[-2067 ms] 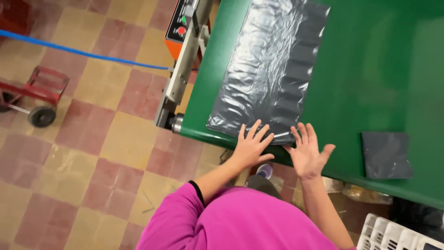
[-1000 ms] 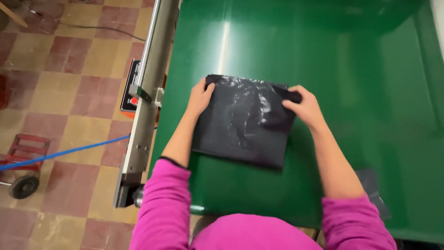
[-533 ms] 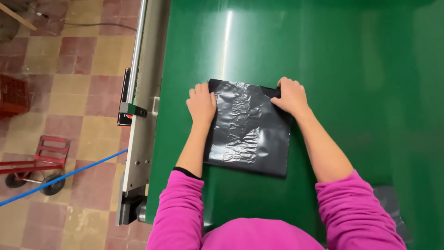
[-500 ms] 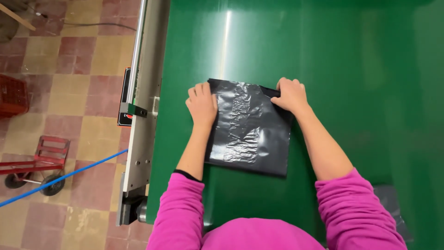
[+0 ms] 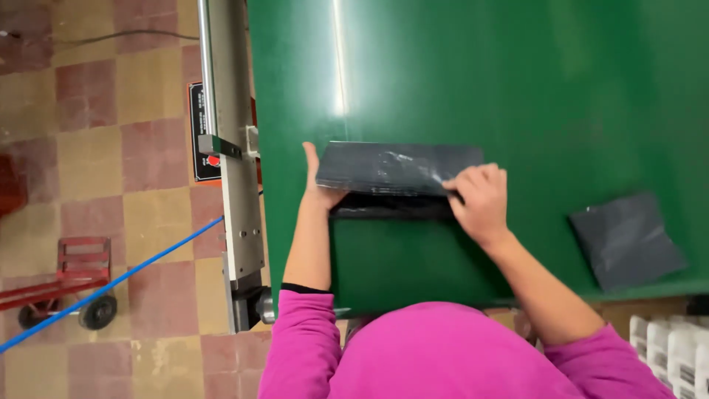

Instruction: Folding plastic bags coming off a conveyor belt and placing them into a collection basket.

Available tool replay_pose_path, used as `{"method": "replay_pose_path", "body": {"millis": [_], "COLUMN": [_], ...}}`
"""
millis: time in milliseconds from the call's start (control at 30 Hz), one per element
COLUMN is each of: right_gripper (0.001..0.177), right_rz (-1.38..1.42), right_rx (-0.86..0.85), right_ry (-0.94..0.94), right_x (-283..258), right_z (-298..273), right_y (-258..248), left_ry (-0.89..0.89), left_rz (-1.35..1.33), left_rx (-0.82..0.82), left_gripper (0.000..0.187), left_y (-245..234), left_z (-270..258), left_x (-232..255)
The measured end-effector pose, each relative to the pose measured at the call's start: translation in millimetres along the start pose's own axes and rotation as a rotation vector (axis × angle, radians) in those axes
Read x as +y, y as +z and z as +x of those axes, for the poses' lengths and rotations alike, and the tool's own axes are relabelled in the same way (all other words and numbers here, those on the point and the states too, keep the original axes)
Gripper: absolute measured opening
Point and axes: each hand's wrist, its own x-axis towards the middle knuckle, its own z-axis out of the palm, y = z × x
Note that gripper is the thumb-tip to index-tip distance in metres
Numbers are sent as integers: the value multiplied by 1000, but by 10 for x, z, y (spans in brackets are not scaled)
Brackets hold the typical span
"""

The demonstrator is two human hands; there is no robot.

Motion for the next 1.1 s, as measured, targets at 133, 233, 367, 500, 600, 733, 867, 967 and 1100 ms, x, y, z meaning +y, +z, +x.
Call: {"method": "replay_pose_path", "body": {"millis": [133, 233, 367, 500, 600, 733, 867, 967, 1100], "right_gripper": [19, 17, 17, 46, 58, 31, 36, 31, 33], "right_rz": [-49, -91, -153, -91, 132, 434, 836, 1086, 1532], "right_rx": [-1, 11, -38, -174, -232, -291, -206, 27, 241], "right_ry": [10, 10, 51, -30, -138, 23, 322, 1167, 1340], "right_x": [-42, -56, -243, -750, -899, -706, -322, -4, -12], "right_z": [-559, -666, -545, -316, -512, -1221, -1730, -1733, -1312], "right_y": [199, 301, 144, 23, 254, 533, 696, 852, 555], "left_ry": [244, 711, 1268, 1010, 716, 524, 97, -314, 457], "left_rz": [207, 682, 1717, 2395, 2330, 1683, 1476, 1030, 1687], "left_rx": [-152, 139, 167, -150, -451, -737, -725, -489, -179], "left_gripper": [100, 71, 67, 22, 14, 23, 37, 71, 42], "left_y": [-551, -610, 27, -94, 192, 663, 420, 545, 676], "left_z": [39, -180, -1157, -1071, -1022, -715, 288, 426, 269], "left_x": [-105, -257, -236, -342, -486, -615, -651, -643, -945]}}
